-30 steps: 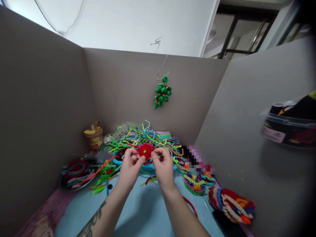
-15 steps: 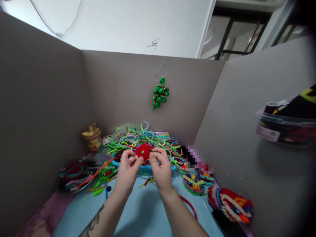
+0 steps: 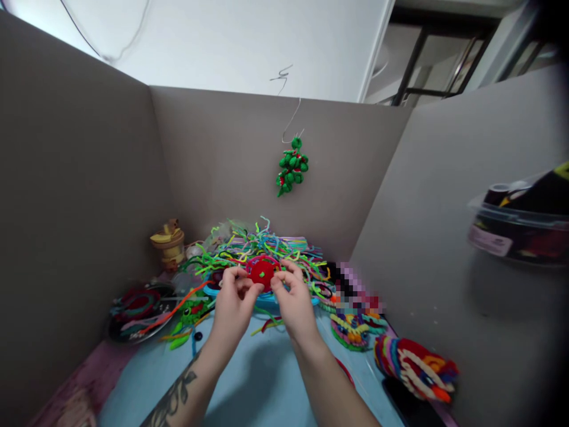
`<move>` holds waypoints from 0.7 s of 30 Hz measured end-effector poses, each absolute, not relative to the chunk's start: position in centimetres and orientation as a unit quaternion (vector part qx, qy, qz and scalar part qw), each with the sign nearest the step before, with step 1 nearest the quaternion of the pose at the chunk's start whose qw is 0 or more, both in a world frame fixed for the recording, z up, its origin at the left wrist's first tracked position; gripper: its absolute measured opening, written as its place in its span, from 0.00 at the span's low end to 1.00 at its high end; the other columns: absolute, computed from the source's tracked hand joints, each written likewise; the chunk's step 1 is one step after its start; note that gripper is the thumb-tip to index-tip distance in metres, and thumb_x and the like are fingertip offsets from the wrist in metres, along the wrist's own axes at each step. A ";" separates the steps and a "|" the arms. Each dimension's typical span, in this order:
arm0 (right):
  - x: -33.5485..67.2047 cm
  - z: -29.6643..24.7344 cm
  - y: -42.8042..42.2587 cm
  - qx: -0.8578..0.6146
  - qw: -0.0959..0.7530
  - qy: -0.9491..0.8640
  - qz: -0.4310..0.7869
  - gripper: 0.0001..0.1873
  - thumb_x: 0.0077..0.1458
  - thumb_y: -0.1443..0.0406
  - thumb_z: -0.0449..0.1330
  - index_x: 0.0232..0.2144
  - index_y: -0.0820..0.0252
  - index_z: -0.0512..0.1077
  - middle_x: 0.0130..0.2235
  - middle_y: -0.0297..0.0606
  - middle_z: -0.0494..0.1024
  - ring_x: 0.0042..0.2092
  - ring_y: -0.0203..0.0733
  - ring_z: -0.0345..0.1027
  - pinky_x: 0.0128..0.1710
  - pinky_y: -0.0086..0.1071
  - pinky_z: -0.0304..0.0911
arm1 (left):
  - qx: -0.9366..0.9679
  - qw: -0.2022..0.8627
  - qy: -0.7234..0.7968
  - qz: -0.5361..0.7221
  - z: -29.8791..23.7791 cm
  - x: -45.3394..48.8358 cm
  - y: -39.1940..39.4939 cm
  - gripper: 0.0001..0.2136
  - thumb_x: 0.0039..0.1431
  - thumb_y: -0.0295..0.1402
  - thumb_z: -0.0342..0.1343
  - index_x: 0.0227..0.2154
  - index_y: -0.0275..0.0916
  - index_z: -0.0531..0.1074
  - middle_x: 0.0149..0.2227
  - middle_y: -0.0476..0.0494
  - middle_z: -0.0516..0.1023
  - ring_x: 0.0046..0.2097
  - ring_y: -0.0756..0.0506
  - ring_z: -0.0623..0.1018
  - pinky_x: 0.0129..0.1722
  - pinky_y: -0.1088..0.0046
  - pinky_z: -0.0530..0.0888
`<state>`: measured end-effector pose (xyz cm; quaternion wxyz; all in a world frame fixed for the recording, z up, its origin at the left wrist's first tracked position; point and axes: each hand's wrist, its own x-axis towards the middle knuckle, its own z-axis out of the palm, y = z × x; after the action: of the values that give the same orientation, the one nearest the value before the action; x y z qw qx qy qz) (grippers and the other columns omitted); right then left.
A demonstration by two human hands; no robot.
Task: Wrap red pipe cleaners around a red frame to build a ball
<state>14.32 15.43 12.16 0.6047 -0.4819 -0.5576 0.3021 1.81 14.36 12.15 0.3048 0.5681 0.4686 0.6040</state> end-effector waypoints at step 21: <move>14.0 11.5 16.0 -0.385 0.558 -0.583 0.448 0.16 0.56 0.54 0.54 0.35 0.57 0.77 0.42 0.41 0.77 0.46 0.45 0.68 0.52 0.41 0.60 | 0.562 0.345 0.444 0.606 12.6 1.4 14.6 0.10 0.52 0.31 0.56 0.35 0.42 0.59 0.23 0.56 0.67 0.25 0.52 0.68 0.26 0.78 0.63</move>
<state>14.01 16.03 11.48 0.5581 -0.3845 -0.5830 0.4481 1.43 14.58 12.59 0.3449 0.5625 0.4439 0.6063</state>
